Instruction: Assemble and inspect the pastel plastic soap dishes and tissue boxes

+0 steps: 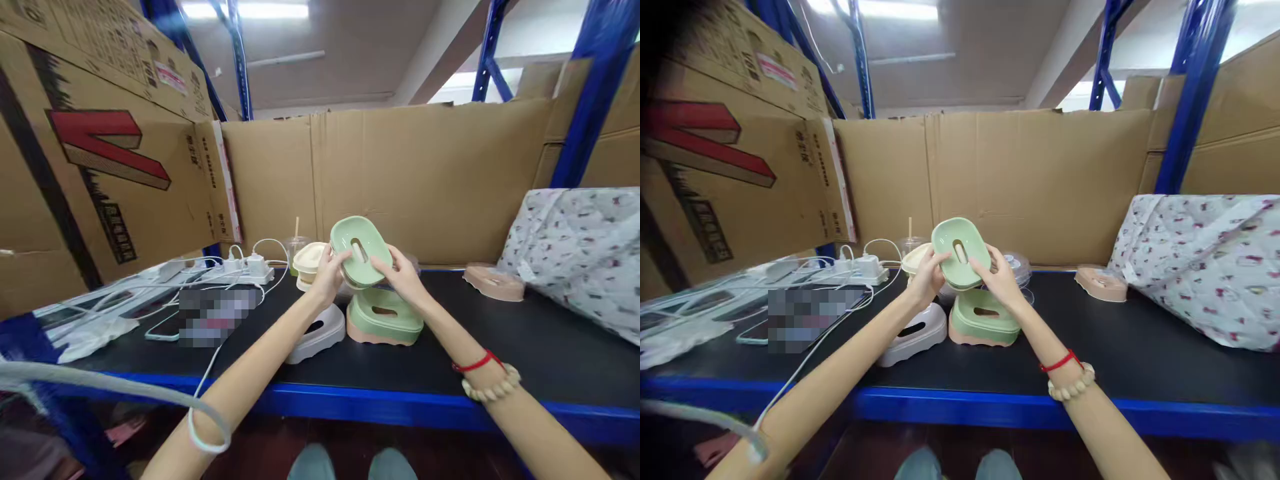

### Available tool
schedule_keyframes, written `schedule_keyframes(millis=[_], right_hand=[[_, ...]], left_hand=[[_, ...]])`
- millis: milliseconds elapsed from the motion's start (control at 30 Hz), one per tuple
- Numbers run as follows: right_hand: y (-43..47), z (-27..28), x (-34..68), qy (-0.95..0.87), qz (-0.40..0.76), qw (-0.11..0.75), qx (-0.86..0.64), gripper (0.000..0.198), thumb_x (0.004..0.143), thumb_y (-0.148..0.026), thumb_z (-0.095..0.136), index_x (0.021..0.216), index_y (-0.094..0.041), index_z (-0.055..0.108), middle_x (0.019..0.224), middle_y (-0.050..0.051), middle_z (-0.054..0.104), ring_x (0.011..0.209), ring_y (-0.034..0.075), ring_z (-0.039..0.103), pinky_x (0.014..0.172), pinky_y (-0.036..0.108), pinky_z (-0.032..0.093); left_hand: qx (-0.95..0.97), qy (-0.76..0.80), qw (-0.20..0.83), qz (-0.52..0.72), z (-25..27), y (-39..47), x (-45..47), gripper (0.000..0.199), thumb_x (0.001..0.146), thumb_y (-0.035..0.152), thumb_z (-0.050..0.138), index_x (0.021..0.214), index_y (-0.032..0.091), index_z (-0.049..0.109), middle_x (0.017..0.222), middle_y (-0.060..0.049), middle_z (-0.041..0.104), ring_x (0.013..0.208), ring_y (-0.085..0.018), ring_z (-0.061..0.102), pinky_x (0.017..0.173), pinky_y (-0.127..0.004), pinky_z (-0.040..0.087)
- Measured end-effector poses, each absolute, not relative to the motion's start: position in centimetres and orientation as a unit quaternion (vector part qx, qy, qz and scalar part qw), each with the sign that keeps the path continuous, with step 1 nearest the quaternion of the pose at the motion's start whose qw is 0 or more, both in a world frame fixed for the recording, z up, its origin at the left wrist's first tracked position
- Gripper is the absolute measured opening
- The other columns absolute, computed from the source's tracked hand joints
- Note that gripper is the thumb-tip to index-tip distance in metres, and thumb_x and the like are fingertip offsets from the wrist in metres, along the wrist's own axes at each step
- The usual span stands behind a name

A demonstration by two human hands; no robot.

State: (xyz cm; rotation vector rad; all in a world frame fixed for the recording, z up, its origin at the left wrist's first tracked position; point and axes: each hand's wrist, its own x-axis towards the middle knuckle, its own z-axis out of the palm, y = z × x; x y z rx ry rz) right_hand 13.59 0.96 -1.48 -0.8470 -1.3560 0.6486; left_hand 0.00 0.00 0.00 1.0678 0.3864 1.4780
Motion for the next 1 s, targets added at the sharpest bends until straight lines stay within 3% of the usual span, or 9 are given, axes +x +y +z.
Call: schedule_keyframes(millis=[233,400,500,767,900,1000], right_hand=[[-0.1,-0.8,13.9,-0.595,0.284,0.677,-0.327,0.061,0.049,-0.036,0.073,0.104,-0.017,0.054,0.112,0.010,0.059,0.097,0.020,0.058,0.074,0.028,0.052],[-0.7,-0.1,13.8,-0.556,0.372,0.640,-0.376,0.077,0.046,-0.042,0.074,0.115,-0.015,0.053,0.090,0.006,0.065,0.067,0.013,0.060,0.055,0.022,0.050],[-1.2,0.2,13.7,-0.539,0.416,0.616,-0.396,0.086,0.042,-0.047,0.074,0.119,-0.013,0.053,0.087,0.007,0.066,0.060,0.011,0.057,0.047,0.020,0.047],[-1.3,0.1,13.7,-0.553,0.421,0.612,-0.377,0.067,0.040,-0.049,0.076,0.095,-0.012,0.064,0.081,0.006,0.067,0.061,0.011,0.059,0.049,0.019,0.048],[-0.9,-0.3,13.6,-0.571,0.387,0.647,-0.325,0.055,0.039,-0.038,0.079,0.085,-0.015,0.060,0.081,0.003,0.067,0.069,0.012,0.061,0.062,0.021,0.051],[-0.7,-0.3,13.9,-0.608,0.323,0.679,-0.256,0.052,0.044,-0.028,0.079,0.091,-0.018,0.058,0.088,0.002,0.066,0.080,0.013,0.061,0.072,0.022,0.050]], left_hand=[[0.540,0.247,0.588,0.549,-0.2,0.7,-0.5,0.051,0.058,0.026,0.073,0.104,0.016,0.052,0.109,-0.008,0.058,0.086,-0.017,0.058,0.060,-0.023,0.048],[0.522,0.282,0.542,0.595,-0.4,1.3,-0.6,0.049,0.057,0.039,0.074,0.095,0.014,0.056,0.084,-0.004,0.060,0.062,-0.009,0.053,0.049,-0.018,0.040],[0.504,0.281,0.543,0.610,-0.2,1.3,-0.7,0.049,0.056,0.044,0.073,0.090,0.013,0.058,0.075,-0.002,0.058,0.059,-0.009,0.051,0.050,-0.018,0.038],[0.521,0.259,0.515,0.629,-0.1,1.2,-0.9,0.046,0.057,0.049,0.068,0.082,0.013,0.055,0.073,-0.002,0.056,0.065,-0.012,0.051,0.057,-0.021,0.040],[0.624,0.204,0.371,0.657,-0.1,1.1,-0.8,0.036,0.064,0.043,0.063,0.083,0.013,0.054,0.081,-0.005,0.058,0.076,-0.013,0.054,0.067,-0.022,0.042],[0.695,0.183,0.254,0.647,-0.2,0.9,-0.8,0.030,0.070,0.039,0.059,0.087,0.014,0.053,0.080,-0.004,0.057,0.075,-0.013,0.053,0.067,-0.022,0.042]])
